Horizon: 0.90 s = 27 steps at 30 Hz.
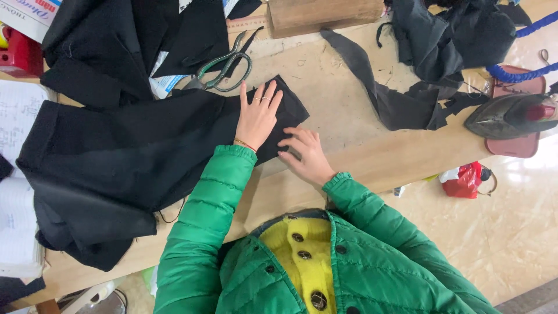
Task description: The person uses shears to cut a piece of black fabric along a newspaper pattern placed on a wooden table. After cutting, the person removes the pattern and scrap pieces, then folds and arranges the remaining fabric on the table.
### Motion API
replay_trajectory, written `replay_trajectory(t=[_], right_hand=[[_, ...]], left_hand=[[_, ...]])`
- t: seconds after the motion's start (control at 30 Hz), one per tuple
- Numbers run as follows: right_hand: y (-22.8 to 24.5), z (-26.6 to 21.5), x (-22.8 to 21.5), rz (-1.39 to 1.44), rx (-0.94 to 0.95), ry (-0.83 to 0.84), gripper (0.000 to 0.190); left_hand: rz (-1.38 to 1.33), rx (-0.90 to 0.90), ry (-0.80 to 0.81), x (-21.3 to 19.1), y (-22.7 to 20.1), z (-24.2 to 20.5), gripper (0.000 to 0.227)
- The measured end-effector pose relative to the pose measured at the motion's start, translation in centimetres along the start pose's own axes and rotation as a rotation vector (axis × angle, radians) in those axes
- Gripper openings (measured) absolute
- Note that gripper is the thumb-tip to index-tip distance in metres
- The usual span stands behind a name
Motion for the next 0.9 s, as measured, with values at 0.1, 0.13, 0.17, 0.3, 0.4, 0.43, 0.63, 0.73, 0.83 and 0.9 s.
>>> replay_trajectory(t=[0.1,0.13,0.17,0.3,0.4,0.43,0.63,0.73,0.83,0.9], right_hand=[[-0.4,1.2,-1.4,0.110,0.074,0.004,0.024],[-0.6,1.7,-2.0,0.166,0.095,-0.015,0.022],[-0.8,2.1,-2.6,0.223,0.116,-0.031,0.021],[-1.9,4.4,-4.3,0.367,0.083,-0.172,0.017],[-4.0,5.8,-4.7,0.444,0.231,-0.331,0.019],[-4.6,6.6,-5.1,0.362,0.220,-0.253,0.019],[-8.9,12.3,-3.2,0.158,0.071,0.024,0.029],[-10.9,14.6,-1.9,0.071,-0.034,0.142,0.036],[-13.0,16.0,-0.8,-0.001,-0.042,0.256,0.039],[-13.4,16.8,-0.7,-0.029,-0.035,0.318,0.040]], left_hand=[[-0.031,0.001,-0.018,0.4,0.0,-0.3,0.044],[-0.046,0.011,-0.007,0.6,0.0,-0.4,0.040],[-0.061,0.019,0.004,0.8,0.0,-0.8,0.036],[-0.041,0.003,0.105,-1.6,-0.3,-0.8,0.032],[-0.039,-0.021,0.110,-2.5,-0.3,-1.0,0.032],[-0.037,-0.014,0.087,-2.5,-0.3,-1.1,0.032],[-0.011,0.006,-0.008,-2.4,-0.1,-1.5,0.026],[-0.003,-0.001,-0.050,-2.3,-0.1,-1.8,0.021],[-0.023,-0.008,-0.092,-1.6,-0.2,-1.8,0.019],[-0.035,-0.012,-0.111,-1.3,-0.2,-1.8,0.019]])
Point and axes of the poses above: each hand's wrist, its own z-axis towards the middle knuckle, its own x-axis out of the palm, y = z × x, the point moved 1 cm from there along z, towards the middle knuckle, and after that the axes turned 7 degrees about -x, right-handed, at the moved point
